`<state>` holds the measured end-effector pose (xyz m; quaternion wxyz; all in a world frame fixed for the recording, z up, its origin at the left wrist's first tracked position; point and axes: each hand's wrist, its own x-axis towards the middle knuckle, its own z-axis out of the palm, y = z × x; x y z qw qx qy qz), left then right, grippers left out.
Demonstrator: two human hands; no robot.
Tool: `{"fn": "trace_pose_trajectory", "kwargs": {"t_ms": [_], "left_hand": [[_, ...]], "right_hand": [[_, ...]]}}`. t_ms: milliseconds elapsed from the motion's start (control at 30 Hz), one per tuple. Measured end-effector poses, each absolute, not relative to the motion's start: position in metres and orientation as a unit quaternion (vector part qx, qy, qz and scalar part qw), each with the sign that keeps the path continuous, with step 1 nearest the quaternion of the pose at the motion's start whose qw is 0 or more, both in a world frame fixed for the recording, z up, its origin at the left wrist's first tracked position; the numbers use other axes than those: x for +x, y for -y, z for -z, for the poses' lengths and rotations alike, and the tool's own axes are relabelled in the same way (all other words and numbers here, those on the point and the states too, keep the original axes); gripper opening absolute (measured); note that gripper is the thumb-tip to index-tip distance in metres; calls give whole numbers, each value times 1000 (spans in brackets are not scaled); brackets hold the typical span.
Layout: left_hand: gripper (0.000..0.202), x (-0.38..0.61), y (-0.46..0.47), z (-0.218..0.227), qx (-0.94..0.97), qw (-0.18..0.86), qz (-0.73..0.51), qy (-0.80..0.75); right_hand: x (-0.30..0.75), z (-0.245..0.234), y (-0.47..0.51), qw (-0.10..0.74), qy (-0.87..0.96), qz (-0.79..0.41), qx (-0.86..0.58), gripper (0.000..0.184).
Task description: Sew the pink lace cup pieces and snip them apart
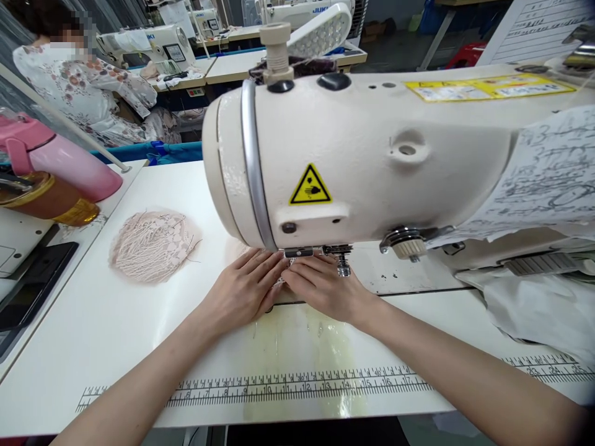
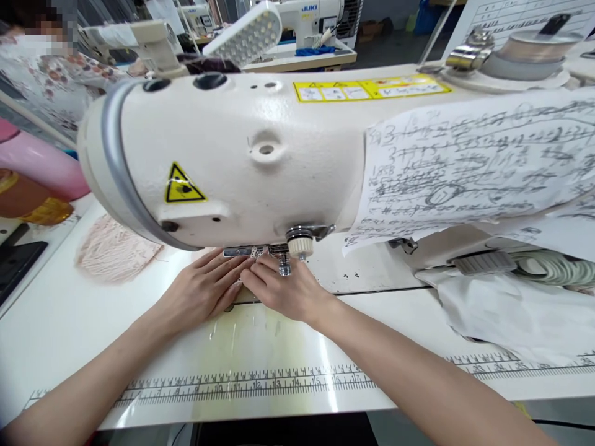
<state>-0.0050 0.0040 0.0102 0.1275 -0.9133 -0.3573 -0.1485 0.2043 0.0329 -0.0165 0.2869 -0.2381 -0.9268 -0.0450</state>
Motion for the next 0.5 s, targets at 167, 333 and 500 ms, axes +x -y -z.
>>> {"fn": "trace_pose_trajectory", "kwargs": {"t_ms": [167,333,500], "left_hand": [[38,-7,-6,-9,-914,144,159,344],[37,-8,-7,-8,-913,138,176,340],[45,-7,-6,-7,-913,109,189,345]], "right_hand": [[203,13,-33,290,927,41,-236,19],[203,12,-31,303,915,73,-255,14],[204,12,-31,299,922,83,-231,25]]}}
